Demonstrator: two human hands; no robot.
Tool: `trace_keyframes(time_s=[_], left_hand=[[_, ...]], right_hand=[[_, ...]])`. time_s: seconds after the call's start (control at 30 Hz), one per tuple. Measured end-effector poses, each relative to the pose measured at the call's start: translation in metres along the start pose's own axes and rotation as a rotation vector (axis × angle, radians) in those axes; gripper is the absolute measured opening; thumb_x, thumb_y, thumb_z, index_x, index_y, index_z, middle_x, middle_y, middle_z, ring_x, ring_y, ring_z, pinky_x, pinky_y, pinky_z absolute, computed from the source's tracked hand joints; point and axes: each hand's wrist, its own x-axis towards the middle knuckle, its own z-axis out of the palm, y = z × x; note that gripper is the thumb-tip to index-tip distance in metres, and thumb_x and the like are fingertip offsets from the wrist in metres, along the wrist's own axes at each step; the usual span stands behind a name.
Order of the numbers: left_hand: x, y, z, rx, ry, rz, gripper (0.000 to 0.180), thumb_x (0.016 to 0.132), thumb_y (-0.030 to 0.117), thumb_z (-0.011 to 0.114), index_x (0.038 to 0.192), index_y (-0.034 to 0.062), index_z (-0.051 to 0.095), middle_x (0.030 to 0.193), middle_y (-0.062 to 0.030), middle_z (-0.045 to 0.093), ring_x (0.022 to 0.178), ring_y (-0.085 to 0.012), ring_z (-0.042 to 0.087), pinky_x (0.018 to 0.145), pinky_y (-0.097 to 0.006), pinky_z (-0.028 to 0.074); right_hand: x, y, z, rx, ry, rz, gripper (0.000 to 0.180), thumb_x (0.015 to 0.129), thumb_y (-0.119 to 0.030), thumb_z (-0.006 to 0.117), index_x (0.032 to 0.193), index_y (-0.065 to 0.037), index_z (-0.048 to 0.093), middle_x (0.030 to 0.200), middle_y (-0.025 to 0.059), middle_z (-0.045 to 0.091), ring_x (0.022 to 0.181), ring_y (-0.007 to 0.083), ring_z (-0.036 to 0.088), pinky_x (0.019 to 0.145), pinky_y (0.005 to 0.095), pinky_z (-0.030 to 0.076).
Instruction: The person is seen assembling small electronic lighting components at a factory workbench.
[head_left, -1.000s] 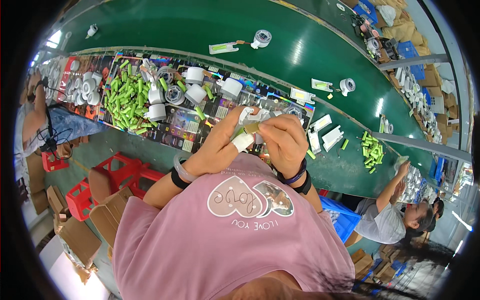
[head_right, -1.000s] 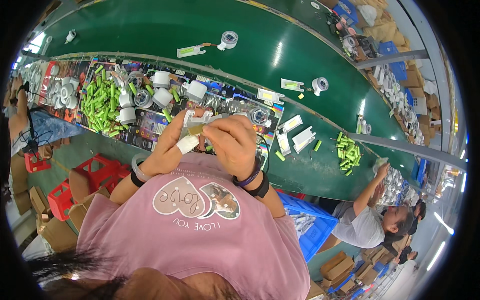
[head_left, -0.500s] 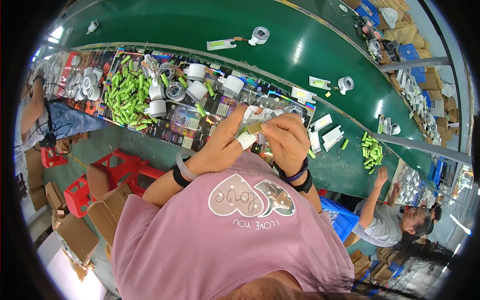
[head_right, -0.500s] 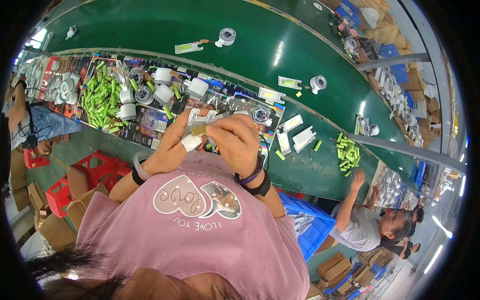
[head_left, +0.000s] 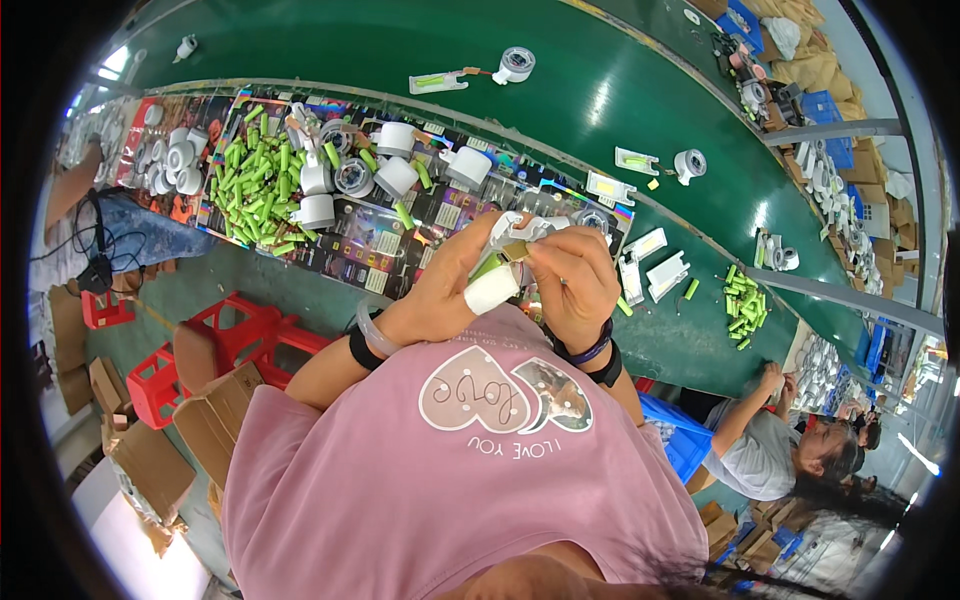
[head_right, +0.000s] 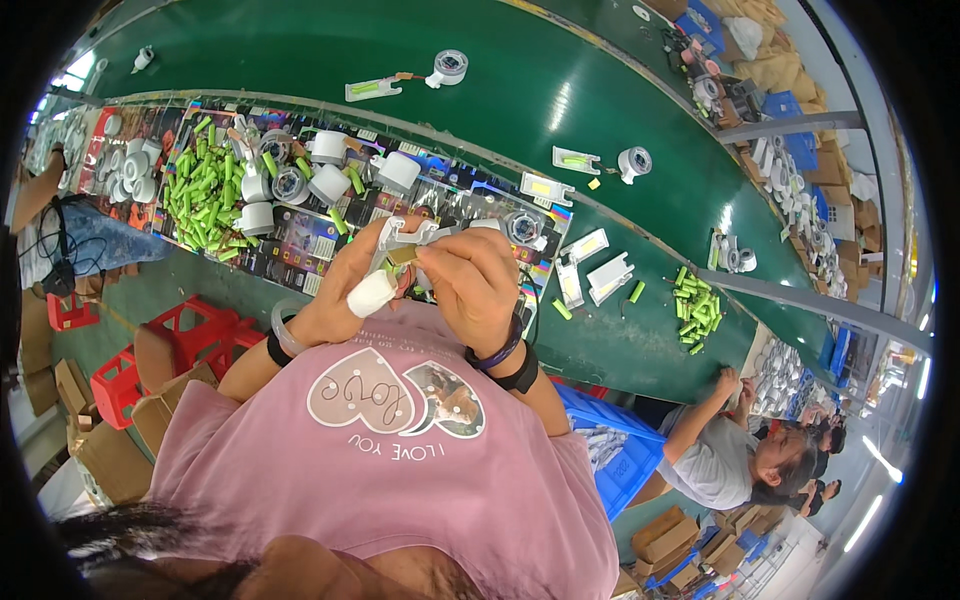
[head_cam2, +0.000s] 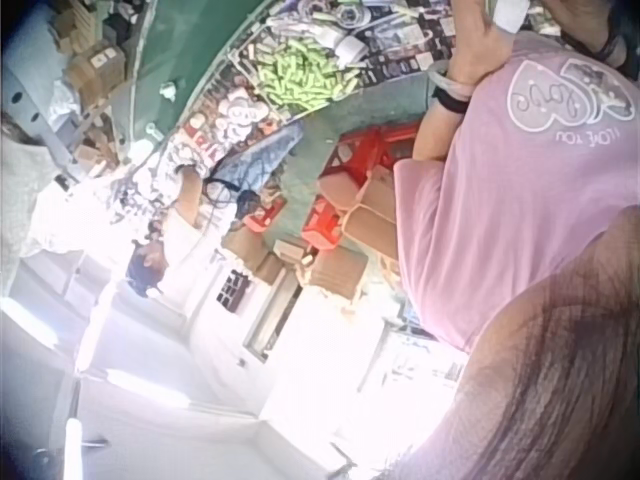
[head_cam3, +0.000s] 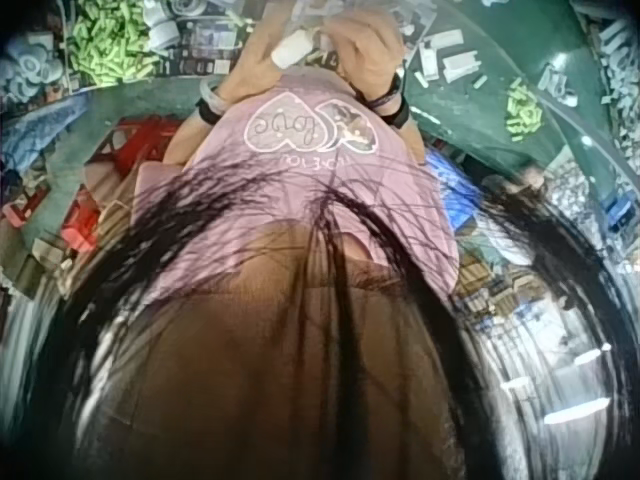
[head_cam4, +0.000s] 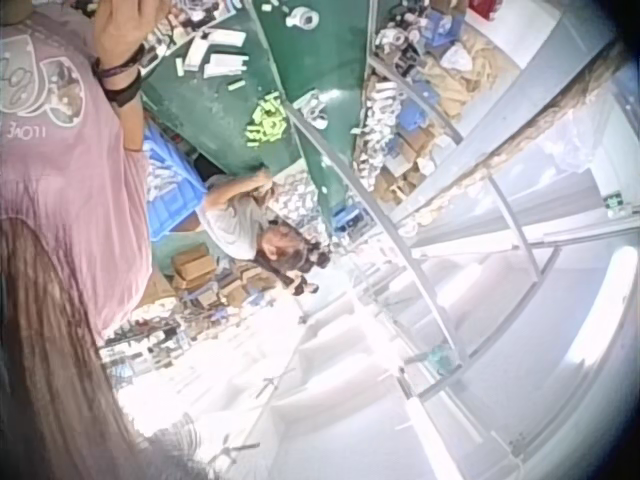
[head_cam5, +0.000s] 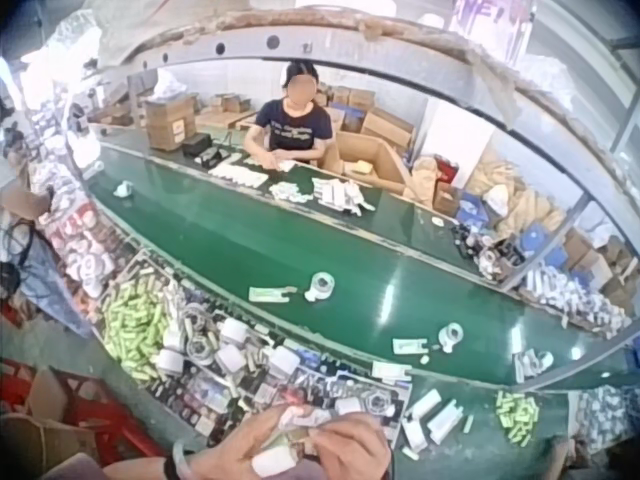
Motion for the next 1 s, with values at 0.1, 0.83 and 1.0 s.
trace_keyframes(time_s=[0.1, 0.83, 1.0], left_hand=[[0.0, -0.003, 0.001, 0.161, 0.02, 0.018, 0.044, 0.091, 0.013, 0.053, 0.131, 0.0001, 0.042, 0.117, -0.0146, 0.054, 0.108, -0.0243, 0.054, 0.093, -0.033, 0.041], [-0.004, -0.027, -0.001, 0.316, 0.304, -0.012, 0.029, 0.093, 0.014, 0.048, 0.117, 0.0005, 0.058, 0.078, -0.0009, 0.059, 0.06, -0.0069, 0.051, 0.05, -0.021, 0.039], [-0.001, -0.044, -0.014, 0.204, 0.225, -0.016, 0.033, 0.098, 0.018, 0.041, 0.119, -0.003, 0.054, 0.074, -0.0044, 0.058, 0.049, -0.0076, 0.048, 0.043, -0.02, 0.035]], right_hand=[[0.002, -0.001, -0.001, -0.014, -0.011, -0.007, 0.026, 0.065, 0.0, 0.075, 0.088, -0.007, 0.067, 0.083, 0.006, 0.062, 0.075, 0.0249, 0.057, 0.065, 0.0339, 0.046], [-0.008, -0.006, 0.007, -0.159, -0.028, -0.069, 0.023, 0.062, -0.017, 0.065, 0.084, -0.01, 0.061, 0.083, 0.002, 0.057, 0.079, 0.0209, 0.056, 0.076, 0.036, 0.043], [-0.015, -0.003, 0.013, -0.27, 0.038, -0.077, 0.017, 0.064, -0.014, 0.062, 0.081, -0.01, 0.062, 0.079, 0.0015, 0.053, 0.079, 0.0173, 0.055, 0.077, 0.0342, 0.044]])
